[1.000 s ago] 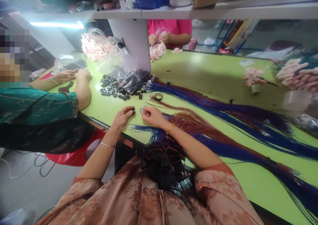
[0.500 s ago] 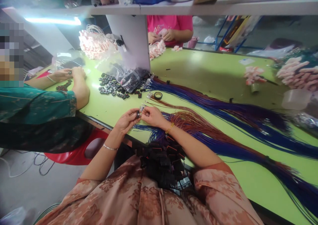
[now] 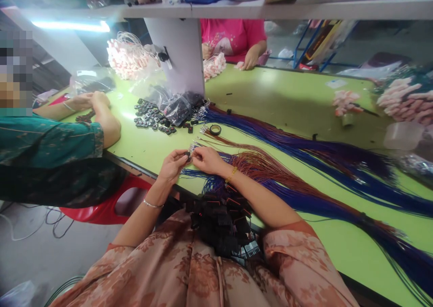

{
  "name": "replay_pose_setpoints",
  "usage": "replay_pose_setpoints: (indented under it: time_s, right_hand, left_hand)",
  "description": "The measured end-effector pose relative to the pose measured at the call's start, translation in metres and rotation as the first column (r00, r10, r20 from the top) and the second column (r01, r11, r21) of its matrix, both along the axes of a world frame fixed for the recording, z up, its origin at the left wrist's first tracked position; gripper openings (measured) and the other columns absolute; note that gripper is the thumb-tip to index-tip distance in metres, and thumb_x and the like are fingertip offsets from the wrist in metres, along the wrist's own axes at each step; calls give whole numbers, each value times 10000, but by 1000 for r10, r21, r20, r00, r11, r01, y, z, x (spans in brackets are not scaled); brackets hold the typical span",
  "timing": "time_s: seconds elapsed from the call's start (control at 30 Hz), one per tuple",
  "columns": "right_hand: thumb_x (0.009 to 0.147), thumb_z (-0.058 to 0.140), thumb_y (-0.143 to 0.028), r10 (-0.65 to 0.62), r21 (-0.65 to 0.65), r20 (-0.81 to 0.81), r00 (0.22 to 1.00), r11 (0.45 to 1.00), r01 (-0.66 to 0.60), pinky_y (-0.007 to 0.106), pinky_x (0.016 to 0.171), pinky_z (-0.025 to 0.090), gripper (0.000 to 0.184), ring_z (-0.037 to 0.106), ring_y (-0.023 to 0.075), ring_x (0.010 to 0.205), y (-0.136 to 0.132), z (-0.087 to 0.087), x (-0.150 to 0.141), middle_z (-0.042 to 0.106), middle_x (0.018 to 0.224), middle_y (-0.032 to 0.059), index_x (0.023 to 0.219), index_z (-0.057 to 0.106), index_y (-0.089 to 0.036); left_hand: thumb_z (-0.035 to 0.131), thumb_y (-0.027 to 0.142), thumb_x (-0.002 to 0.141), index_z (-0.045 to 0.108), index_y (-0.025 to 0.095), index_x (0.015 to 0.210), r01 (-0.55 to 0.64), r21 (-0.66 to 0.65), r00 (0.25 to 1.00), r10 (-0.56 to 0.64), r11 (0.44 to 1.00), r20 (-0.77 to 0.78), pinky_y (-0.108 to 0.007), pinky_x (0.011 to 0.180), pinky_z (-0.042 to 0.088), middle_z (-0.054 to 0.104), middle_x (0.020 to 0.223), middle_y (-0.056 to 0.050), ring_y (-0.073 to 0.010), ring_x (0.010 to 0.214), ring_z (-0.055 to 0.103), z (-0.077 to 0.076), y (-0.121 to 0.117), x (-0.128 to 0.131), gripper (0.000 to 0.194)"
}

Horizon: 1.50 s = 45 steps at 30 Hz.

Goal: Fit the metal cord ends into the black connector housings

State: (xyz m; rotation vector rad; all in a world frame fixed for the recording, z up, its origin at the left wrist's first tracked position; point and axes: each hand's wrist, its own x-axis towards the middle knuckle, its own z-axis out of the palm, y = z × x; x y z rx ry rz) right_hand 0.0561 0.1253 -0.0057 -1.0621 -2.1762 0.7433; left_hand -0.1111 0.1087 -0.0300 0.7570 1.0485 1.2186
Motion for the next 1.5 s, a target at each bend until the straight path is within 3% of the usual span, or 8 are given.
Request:
replay_pose_setpoints:
  time_s: [0.27, 0.37, 0.47, 0.6, 0.77, 1.1, 1.37, 1.5]
  right_hand:
    - [789, 513, -240, 18, 3, 92, 996, 1000, -18, 227, 551, 269, 167, 415, 93, 543, 3, -6, 1, 579, 612, -2, 668, 590, -154]
    - [855, 452, -279, -121, -11, 135, 983, 992, 123, 230, 588, 308, 244, 483, 113, 602, 15, -5, 12, 639, 696, 25, 768, 639, -149]
    - [837, 489, -288, -267, 38, 343, 901, 962, 271, 253, 633, 329, 219, 547, 158, 716, 28, -3, 21, 682, 815, 63, 807, 665, -161]
    - [837, 495, -281, -237, 40, 563, 792, 965, 261, 277, 672, 362, 202, 594, 211, 832, 32, -3, 21, 693, 930, 91, 863, 666, -177]
    - [911, 404, -287, -244, 95, 660, 711, 965, 243, 315, 716, 406, 275, 618, 252, 891, 27, -2, 17, 674, 1029, 138, 986, 630, -148]
    - [908, 418, -237, -234, 123, 673, 702, 971, 206, 317, 710, 411, 230, 621, 269, 914, 24, 0, 15, 663, 1044, 164, 1039, 577, -136]
    - [903, 423, -248, -211, 85, 451, 867, 977, 193, 272, 694, 373, 183, 595, 189, 797, 29, 8, 14, 680, 899, 67, 929, 586, -169]
    - [892, 422, -221, -210, 137, 549, 809, 977, 161, 288, 699, 368, 203, 585, 223, 854, 33, 11, 9, 668, 976, 126, 953, 601, -147]
  left_hand:
    - [862, 247, 488, 629, 118, 859, 7, -22, 998, -8, 1000, -59, -268, 680, 532, 678, 707, -10, -102, 623, 625, 1, -7, 3, 458]
    - [853, 248, 511, 630, 121, 868, 18, -26, 998, -20, 1000, -60, -286, 699, 541, 678, 720, -8, -112, 632, 641, 5, -7, -2, 440]
    - [839, 226, 537, 626, 121, 876, 37, -42, 998, -39, 998, -50, -278, 706, 540, 674, 720, -4, -114, 639, 654, 9, -6, -9, 414]
    - [820, 204, 570, 623, 123, 884, 66, -50, 997, -68, 997, -34, -275, 710, 542, 676, 725, -3, -115, 645, 663, 9, -5, -10, 380]
    - [823, 197, 567, 627, 123, 887, 55, -61, 998, -56, 997, -15, -276, 718, 545, 674, 717, 2, -118, 644, 666, 5, -3, -8, 382]
    - [795, 186, 612, 623, 119, 917, 58, -68, 998, -58, 996, -3, -320, 760, 544, 667, 762, -21, -130, 664, 667, 3, -4, -8, 357]
    - [765, 161, 655, 628, 140, 900, 36, -38, 995, -32, 999, 90, -370, 893, 526, 656, 804, -21, -125, 768, 654, 4, -4, 0, 282]
    - [761, 165, 658, 630, 142, 909, 40, -33, 992, -36, 999, 120, -383, 911, 521, 659, 818, -24, -125, 779, 651, 1, -5, 2, 284]
